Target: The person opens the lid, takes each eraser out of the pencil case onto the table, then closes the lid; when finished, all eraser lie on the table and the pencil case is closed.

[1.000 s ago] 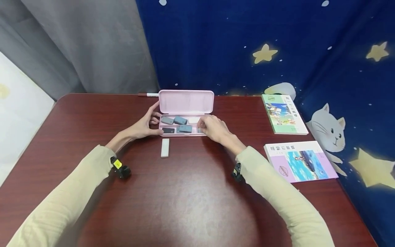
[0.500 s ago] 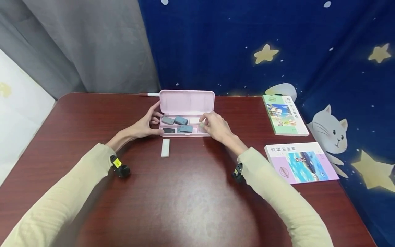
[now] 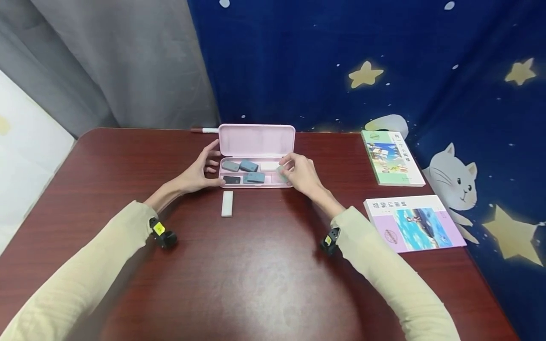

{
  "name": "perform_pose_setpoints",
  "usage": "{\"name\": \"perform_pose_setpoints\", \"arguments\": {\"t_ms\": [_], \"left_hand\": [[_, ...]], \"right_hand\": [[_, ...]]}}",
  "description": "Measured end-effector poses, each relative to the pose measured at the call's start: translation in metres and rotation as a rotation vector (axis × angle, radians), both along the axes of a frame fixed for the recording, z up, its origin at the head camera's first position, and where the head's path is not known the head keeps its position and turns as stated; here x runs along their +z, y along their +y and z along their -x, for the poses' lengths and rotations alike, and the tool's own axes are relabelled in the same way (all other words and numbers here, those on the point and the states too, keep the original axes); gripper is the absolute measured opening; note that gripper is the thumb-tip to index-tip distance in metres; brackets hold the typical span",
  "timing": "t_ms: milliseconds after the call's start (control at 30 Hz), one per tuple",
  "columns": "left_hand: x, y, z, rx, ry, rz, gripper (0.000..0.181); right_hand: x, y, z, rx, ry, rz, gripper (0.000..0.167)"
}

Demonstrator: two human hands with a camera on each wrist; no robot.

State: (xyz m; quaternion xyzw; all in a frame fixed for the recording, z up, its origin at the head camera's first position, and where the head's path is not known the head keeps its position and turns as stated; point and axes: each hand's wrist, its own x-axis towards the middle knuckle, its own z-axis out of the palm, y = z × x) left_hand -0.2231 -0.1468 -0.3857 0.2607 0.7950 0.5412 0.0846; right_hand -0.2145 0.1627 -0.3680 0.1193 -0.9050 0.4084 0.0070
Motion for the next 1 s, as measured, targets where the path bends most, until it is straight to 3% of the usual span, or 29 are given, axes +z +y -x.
{"name": "perform_pose_setpoints", "arguments": {"t_ms": [100,333,600,1000], "left_hand": [[-0.001,0.000,-0.002,0.003,0.005,-0.019,0.104],[-0.005,0.002,-0.004,0.021,0.020,-0.031,0.102],[-0.033,-0.002,0.014,0.056,0.030,-0.006,0.108],[-0.034,-0.004,0.018,-0.005,0.018,0.012,0.109]], "right_hand": [[-0.002,-0.001,-0.002,-0.005,-0.081,0.057,0.014],[-0.006,0.001,-0.004,-0.023,-0.120,0.099,0.015],[-0.008,0.002,-0.002,-0.016,-0.149,0.130,0.017],[-0.008,0.001,-0.001,-0.009,-0.154,0.134,0.016]]}}
